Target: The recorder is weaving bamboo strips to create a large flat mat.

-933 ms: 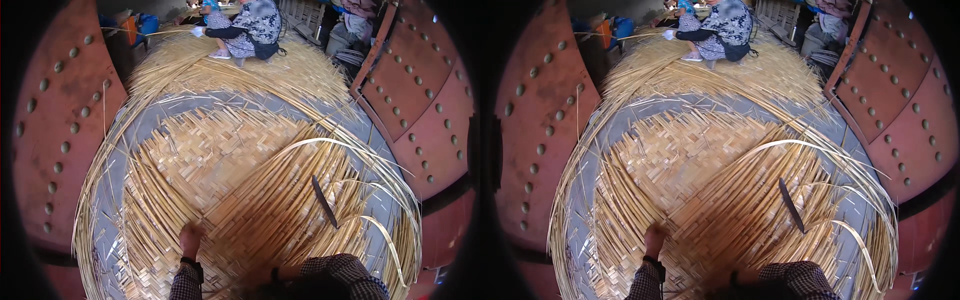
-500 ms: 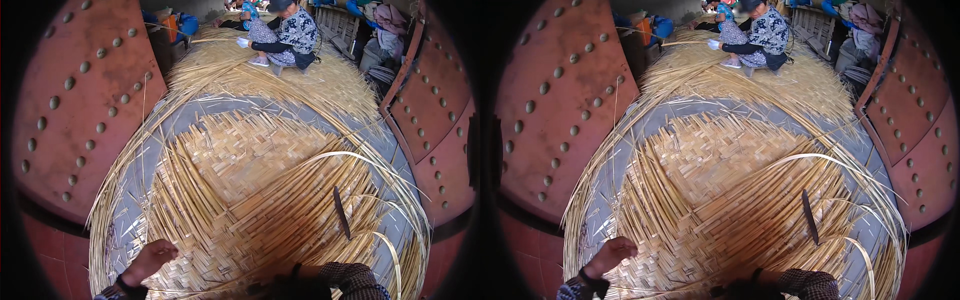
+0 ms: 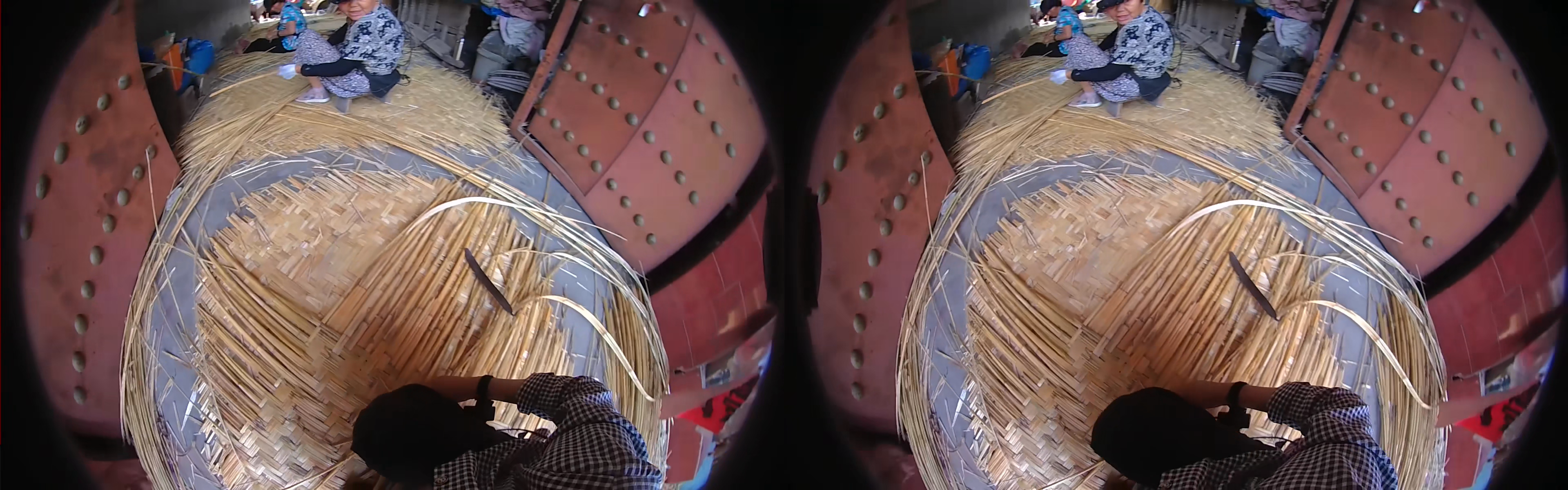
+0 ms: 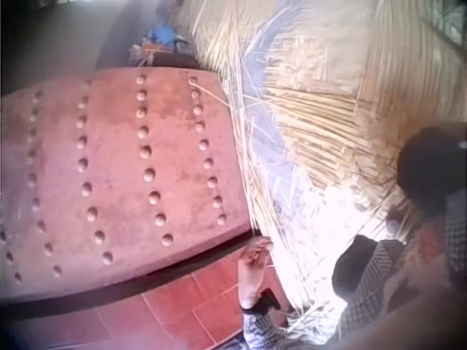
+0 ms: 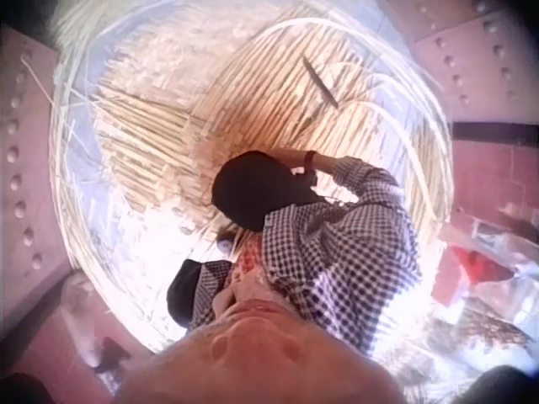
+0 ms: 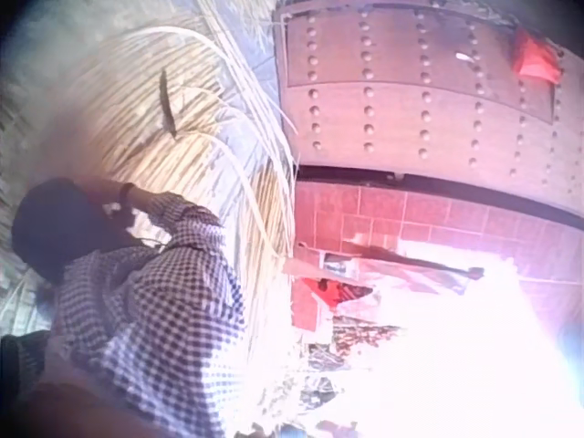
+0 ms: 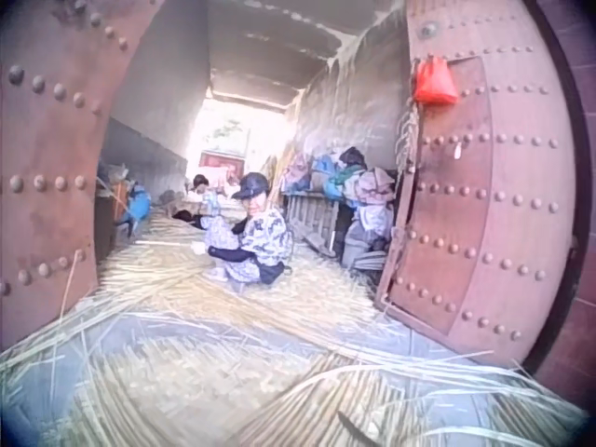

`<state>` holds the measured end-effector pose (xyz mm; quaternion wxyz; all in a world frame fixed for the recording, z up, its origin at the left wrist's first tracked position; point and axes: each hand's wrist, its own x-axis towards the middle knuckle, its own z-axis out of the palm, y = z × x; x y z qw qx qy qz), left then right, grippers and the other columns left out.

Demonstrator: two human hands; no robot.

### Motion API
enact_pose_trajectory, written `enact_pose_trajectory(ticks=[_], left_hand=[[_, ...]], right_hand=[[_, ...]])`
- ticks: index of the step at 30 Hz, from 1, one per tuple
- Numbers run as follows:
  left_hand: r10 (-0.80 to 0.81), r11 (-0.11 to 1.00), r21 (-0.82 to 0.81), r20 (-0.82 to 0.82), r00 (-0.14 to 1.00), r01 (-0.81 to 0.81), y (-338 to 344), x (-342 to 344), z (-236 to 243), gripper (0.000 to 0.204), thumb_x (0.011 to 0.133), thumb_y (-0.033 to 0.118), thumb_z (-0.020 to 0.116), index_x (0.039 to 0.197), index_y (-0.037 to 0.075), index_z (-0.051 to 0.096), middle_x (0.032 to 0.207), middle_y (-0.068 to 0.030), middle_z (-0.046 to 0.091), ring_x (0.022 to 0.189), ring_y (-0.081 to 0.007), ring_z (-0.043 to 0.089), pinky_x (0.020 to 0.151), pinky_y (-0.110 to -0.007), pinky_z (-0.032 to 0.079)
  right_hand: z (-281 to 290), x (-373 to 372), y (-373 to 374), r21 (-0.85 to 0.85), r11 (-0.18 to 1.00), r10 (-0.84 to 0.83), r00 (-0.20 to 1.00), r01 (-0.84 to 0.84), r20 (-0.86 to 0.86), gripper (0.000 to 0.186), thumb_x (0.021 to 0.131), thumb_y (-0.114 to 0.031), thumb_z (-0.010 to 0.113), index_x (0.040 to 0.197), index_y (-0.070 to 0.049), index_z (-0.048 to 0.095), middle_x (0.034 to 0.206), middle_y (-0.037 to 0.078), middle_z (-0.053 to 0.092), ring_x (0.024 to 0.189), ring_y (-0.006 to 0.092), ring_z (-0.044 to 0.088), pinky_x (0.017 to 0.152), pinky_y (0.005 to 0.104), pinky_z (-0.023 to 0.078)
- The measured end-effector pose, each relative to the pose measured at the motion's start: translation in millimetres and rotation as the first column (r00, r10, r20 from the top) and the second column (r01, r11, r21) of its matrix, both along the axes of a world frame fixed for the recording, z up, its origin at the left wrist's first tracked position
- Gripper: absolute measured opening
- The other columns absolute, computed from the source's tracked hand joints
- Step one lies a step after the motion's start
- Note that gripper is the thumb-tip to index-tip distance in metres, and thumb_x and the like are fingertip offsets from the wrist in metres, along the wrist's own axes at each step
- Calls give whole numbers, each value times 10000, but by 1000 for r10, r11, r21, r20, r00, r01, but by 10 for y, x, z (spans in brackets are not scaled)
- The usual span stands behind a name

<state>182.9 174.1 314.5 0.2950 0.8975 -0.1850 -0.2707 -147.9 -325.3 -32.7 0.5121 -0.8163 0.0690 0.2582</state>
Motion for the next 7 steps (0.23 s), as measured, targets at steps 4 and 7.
enact_pose_trajectory(ticks=[4, 7], left_hand=[[-438, 844, 50, -511, 740, 534, -477, 384, -1441, 1001, 816, 858, 387, 1534, 162, 346, 1538, -212, 370, 1502, -360, 166, 1210, -543, 88], [-614, 785, -308, -507, 606, 538, -1083, 313, -2054, 307, 883, 129, 756, 1161, 72, 640, 1005, -78, 701, 950, -186, 673, 870, -291, 521]], right_hand=[[101, -577, 321, 181, 955, -210, 966, 236, -151, 390, 1013, -237, 534, 1265, 58, 575, 1284, 181, 637, 1179, 261, 590, 1021, 408, 451], [426, -1089, 333, -7, 968, -249, 968, 249, 31, 380, 1039, -263, 478, 1194, 61, 602, 1221, 208, 660, 1068, 285, 638, 974, 411, 474]])
